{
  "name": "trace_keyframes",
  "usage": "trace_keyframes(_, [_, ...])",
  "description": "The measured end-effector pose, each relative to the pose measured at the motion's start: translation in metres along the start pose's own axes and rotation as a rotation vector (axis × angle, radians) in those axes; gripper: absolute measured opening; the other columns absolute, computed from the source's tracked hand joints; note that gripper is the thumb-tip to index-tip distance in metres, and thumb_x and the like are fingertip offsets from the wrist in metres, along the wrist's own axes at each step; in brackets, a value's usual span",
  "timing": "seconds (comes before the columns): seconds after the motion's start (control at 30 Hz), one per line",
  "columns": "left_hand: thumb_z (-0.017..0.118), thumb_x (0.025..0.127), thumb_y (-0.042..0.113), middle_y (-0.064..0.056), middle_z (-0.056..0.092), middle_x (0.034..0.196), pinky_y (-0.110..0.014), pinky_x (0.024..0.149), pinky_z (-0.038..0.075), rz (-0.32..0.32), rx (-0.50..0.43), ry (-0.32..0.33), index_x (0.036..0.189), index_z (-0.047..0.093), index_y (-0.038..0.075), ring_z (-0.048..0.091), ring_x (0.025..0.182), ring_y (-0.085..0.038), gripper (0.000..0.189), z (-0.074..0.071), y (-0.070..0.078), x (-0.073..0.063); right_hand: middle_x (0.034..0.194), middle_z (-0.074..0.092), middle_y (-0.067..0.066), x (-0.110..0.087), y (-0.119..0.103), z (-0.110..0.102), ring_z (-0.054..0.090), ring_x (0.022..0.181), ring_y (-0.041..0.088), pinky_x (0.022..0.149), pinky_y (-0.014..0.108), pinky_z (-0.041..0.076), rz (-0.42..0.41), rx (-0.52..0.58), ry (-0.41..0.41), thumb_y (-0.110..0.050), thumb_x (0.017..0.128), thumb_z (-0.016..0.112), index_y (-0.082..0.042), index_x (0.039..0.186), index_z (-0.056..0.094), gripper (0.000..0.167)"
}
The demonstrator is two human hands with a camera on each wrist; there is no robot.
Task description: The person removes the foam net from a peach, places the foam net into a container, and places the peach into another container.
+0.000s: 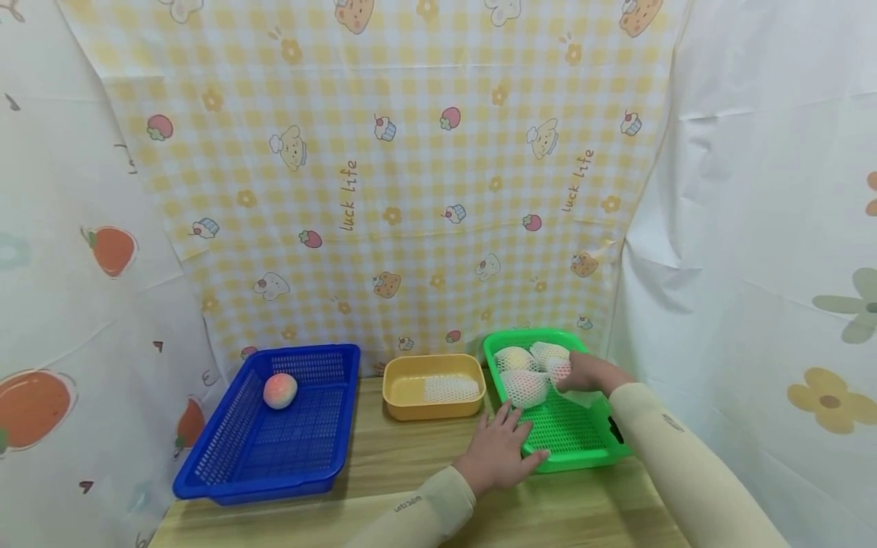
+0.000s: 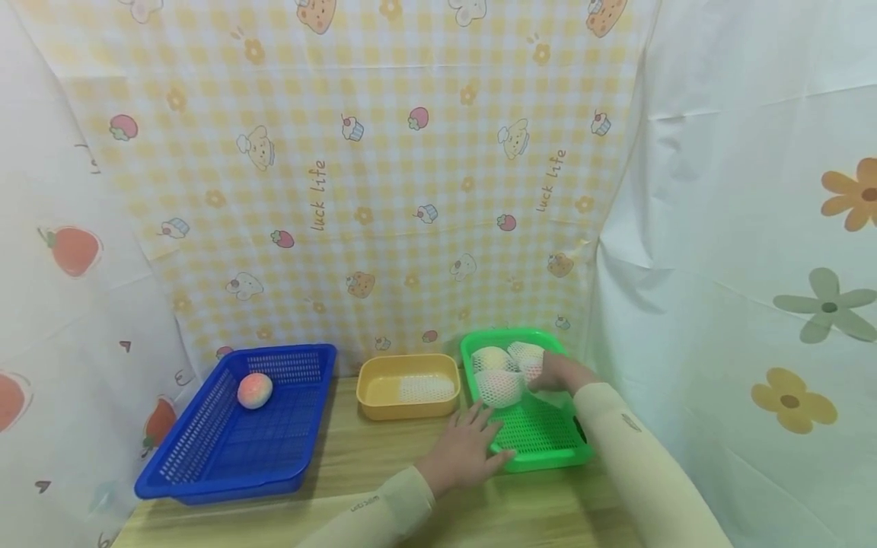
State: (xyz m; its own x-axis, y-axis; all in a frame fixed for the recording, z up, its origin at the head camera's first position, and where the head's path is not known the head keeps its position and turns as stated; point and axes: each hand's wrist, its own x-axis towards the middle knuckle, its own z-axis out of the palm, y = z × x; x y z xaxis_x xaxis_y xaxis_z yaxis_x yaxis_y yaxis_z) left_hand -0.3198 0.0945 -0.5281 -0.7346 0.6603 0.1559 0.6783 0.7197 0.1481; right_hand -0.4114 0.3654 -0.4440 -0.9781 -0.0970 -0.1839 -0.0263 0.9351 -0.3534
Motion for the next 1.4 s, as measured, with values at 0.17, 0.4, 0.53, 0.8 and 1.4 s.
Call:
trace_keyframes(0.17, [0.032,0.113,0.072,-0.006,0.040,0.176,-0.066,0.125,0.035,-0.001,0.006,0.007,0.164,0.055,0.022,0.023,0.168,-0.030,0.075,0.003,-0.002,0.000,0.159,0.040,0.047,-0.011,0.001,-0.004,0.046,0.145,0.062,0.118,0.068,0.042,0.003,-0.042,0.011,-0.032,0.092,0.080,0.025,0.159,0.025,0.105])
trace_keyframes(0.4, [0.028,0.112,0.075,-0.002,0.040,0.176,-0.066,0.125,0.036,-0.007,0.017,-0.005,0.163,0.055,0.024,0.023,0.168,-0.028,0.077,0.006,-0.002,0.002,0.161,0.036,0.047,-0.024,0.003,-0.008,0.040,0.148,0.064,0.119,0.072,0.039,-0.022,-0.031,0.010,-0.035,0.095,0.080,0.024,0.160,0.025,0.104])
trace_keyframes(0.53, [0.028,0.111,0.076,-0.002,0.039,0.176,-0.065,0.125,0.035,-0.011,0.017,-0.015,0.164,0.054,0.025,0.023,0.168,-0.028,0.077,0.006,-0.002,0.003,0.161,0.037,0.047,-0.026,0.004,-0.004,0.043,0.147,0.063,0.118,0.071,0.041,-0.070,0.010,0.034,-0.035,0.094,0.082,0.023,0.161,0.027,0.104])
trace_keyframes(0.8, [0.048,0.114,0.060,-0.005,0.061,0.154,-0.054,0.122,0.043,-0.029,-0.258,0.204,0.146,0.068,0.013,0.052,0.148,-0.026,0.060,-0.004,-0.009,0.002,0.139,0.064,0.032,-0.028,-0.007,0.006,0.067,0.117,0.041,0.097,0.058,0.058,-0.199,0.046,0.117,-0.031,0.088,0.087,0.018,0.152,0.046,0.090])
trace_keyframes(1.4, [0.074,0.106,0.023,0.006,0.072,0.107,-0.038,0.088,0.061,-0.227,-0.668,0.434,0.103,0.075,0.020,0.072,0.103,-0.019,0.005,-0.059,-0.070,-0.051,0.141,0.058,0.017,-0.045,-0.082,0.027,0.058,0.118,0.029,0.091,0.050,0.056,-0.391,-0.014,0.221,-0.037,0.088,0.085,-0.007,0.156,0.053,0.081])
